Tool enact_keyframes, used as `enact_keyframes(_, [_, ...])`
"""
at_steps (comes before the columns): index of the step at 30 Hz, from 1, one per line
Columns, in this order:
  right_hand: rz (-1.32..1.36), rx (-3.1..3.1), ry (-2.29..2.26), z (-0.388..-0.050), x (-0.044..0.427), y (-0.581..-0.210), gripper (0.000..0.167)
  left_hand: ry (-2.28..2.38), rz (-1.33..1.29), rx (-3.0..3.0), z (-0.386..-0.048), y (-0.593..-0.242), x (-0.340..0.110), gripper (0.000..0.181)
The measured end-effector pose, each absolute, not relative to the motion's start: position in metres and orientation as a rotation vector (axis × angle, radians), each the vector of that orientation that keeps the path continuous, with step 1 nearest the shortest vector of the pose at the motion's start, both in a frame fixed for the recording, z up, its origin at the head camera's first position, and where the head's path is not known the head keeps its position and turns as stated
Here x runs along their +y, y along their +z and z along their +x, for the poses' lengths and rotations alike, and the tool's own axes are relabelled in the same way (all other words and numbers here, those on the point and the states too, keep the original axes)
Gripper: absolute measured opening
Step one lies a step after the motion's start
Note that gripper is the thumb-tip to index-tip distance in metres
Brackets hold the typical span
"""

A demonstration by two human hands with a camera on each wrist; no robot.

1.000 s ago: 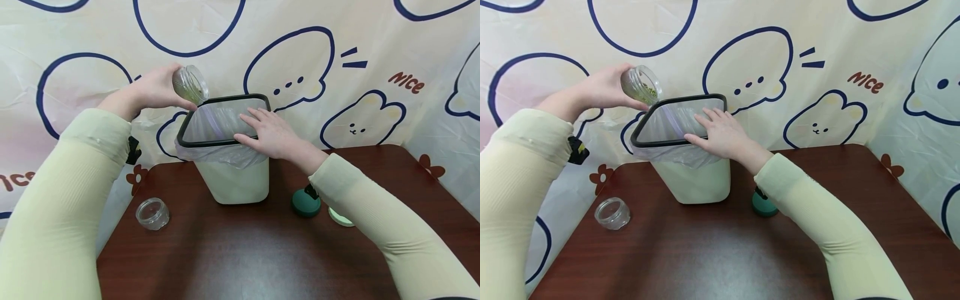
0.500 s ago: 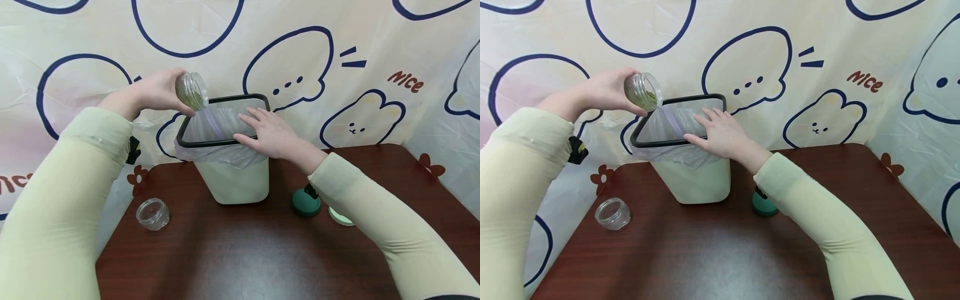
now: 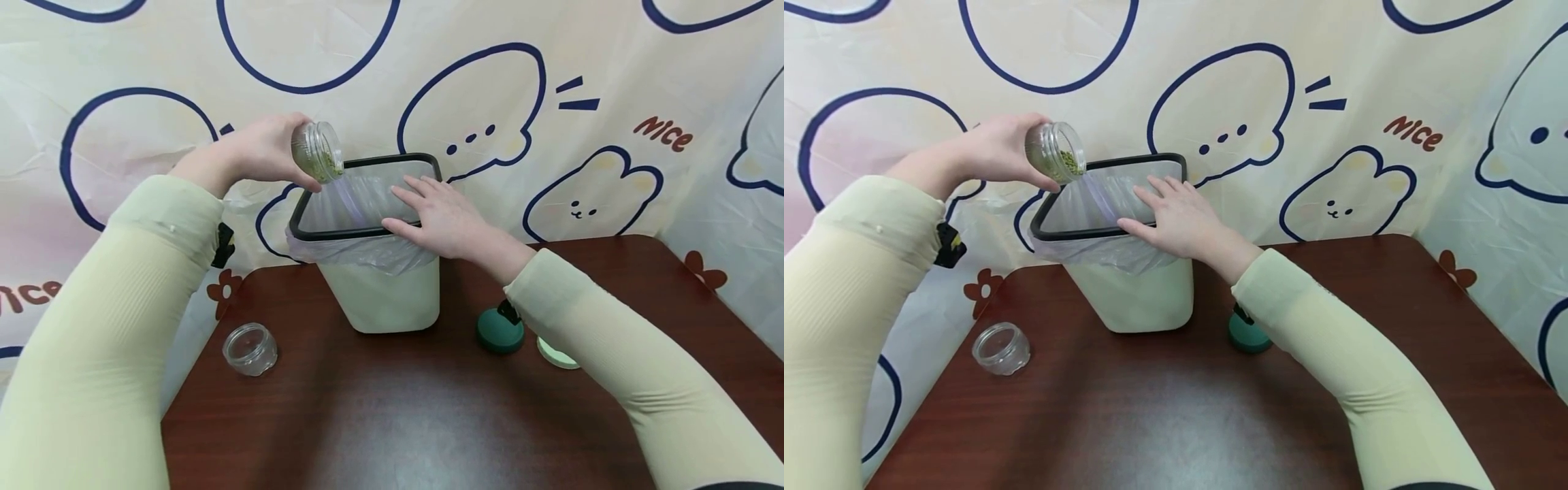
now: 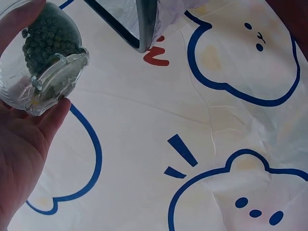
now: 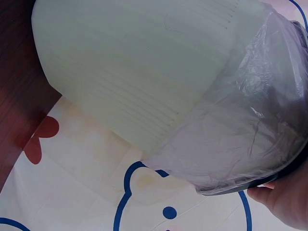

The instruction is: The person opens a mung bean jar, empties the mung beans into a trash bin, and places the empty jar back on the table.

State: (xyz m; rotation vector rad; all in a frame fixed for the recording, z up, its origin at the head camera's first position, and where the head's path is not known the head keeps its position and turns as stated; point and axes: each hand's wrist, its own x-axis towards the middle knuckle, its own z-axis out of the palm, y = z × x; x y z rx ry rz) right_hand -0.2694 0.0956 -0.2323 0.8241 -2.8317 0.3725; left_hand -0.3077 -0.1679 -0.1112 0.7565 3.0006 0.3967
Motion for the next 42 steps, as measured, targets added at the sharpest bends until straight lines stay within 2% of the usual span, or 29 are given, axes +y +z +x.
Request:
enact_keyframes(9, [0.820, -2.833, 0.369, -0.270, 0.097, -0.233, 0.072, 0.385, 0.769, 3.010, -0.309, -0.112, -0.171, 0.091])
enact_keyframes(18, [0.832, -2.824, 0.385, -0.270, 0.096, -0.232, 0.073, 0.424, 0.839, 3.080, -0.305, -0.094, -0.170, 0.093])
enact_keyframes(30, [0.824, -2.834, 0.368, -0.270, 0.096, -0.232, 0.073, 0.292, 0.807, 3.040, -0.309, -0.109, -0.165, 0.093])
enact_keyframes(42, [0.821, -2.829, 0.391, -0.270, 0.096, -0.233, 0.072, 0.436, 0.840, 3.056, -0.305, -0.098, -0.170, 0.094])
